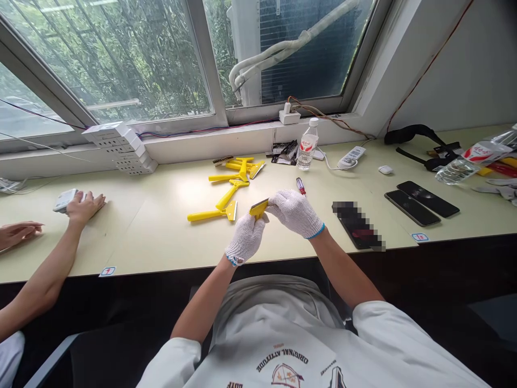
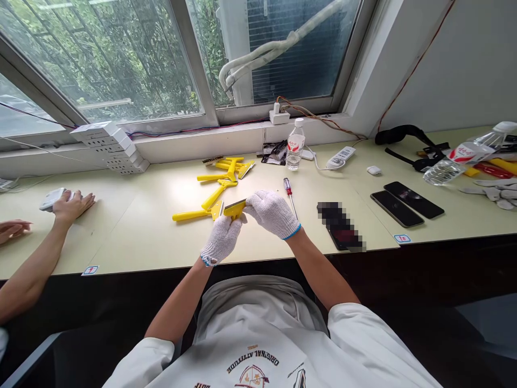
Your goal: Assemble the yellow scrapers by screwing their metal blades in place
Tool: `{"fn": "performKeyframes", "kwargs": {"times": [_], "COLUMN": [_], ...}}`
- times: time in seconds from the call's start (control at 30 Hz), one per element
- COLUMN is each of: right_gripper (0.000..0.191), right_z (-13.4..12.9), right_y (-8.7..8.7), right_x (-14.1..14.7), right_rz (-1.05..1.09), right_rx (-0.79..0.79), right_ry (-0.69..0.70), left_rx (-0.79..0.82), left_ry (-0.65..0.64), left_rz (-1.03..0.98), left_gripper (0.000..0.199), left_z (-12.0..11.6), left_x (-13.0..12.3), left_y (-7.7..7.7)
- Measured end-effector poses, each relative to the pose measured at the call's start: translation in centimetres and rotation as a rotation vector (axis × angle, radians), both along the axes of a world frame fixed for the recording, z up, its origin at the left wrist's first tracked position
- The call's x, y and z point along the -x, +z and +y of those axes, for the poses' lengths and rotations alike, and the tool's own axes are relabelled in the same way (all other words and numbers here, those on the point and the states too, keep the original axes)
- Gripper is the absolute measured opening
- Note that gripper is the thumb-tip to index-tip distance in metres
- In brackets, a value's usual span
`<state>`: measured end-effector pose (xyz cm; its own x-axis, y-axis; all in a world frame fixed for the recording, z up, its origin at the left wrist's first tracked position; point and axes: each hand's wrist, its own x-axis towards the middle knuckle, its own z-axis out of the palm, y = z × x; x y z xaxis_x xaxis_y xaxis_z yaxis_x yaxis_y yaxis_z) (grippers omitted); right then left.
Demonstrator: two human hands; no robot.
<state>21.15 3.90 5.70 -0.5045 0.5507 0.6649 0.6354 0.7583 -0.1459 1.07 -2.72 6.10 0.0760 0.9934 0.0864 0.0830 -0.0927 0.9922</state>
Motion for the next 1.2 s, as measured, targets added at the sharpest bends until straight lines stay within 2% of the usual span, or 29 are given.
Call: {"fn": "performKeyframes", "kwargs": {"times": [0.27, 0.43, 0.63, 0.77, 0.9, 1.03, 1.1, 1.13, 1.2], "right_gripper": [0.026, 0.017, 0.012, 0.025, 0.03, 0.034, 0.037, 0.046, 0.062], "right_z": [-0.3, 0.0, 0.2, 0.3, 1.2, 3.1, 4.1, 4.5, 5.2], "right_y": [0.9, 0.8, 0.5, 0.3, -0.3, -1.1, -1.6, -1.8, -2.4], "right_x": [-0.1, -0.3, -0.3, -0.1, 0.2, -0.8, -2.0, -2.7, -4.1], "right_rz": [0.133, 0.196, 0.303, 0.411, 0.441, 0.503, 0.369, 0.278, 0.173], "right_rx": [0.313, 0.351, 0.367, 0.485, 0.634, 0.707, 0.683, 0.679, 0.806], "right_ry": [0.027, 0.107, 0.047, -0.029, -0.071, -0.234, -0.456, -0.579, -0.746], "left_rx": [-0.007, 0.039, 0.141, 0.244, 0.402, 0.55, 0.593, 0.607, 0.62], "left_ry": [-0.009, -0.066, -0.117, -0.193, -0.243, -0.23, -0.219, -0.212, -0.193], "left_rz": [0.004, -0.089, -0.119, -0.28, -0.523, -0.709, -0.756, -0.771, -0.794], "left_gripper": [0.005, 0.006, 0.007, 0.013, 0.027, 0.031, 0.029, 0.028, 0.028], "left_z": [0.1, 0.4, 0.5, 0.6, 1.4, 2.5, 2.7, 2.8, 2.8], "left_x": [0.1, 0.1, 0.1, 0.0, -0.1, -0.2, -0.2, -0.3, -0.4], "left_y": [-0.7, -1.4, -1.2, -0.9, -1.7, -3.4, -4.1, -4.4, -4.8]}}
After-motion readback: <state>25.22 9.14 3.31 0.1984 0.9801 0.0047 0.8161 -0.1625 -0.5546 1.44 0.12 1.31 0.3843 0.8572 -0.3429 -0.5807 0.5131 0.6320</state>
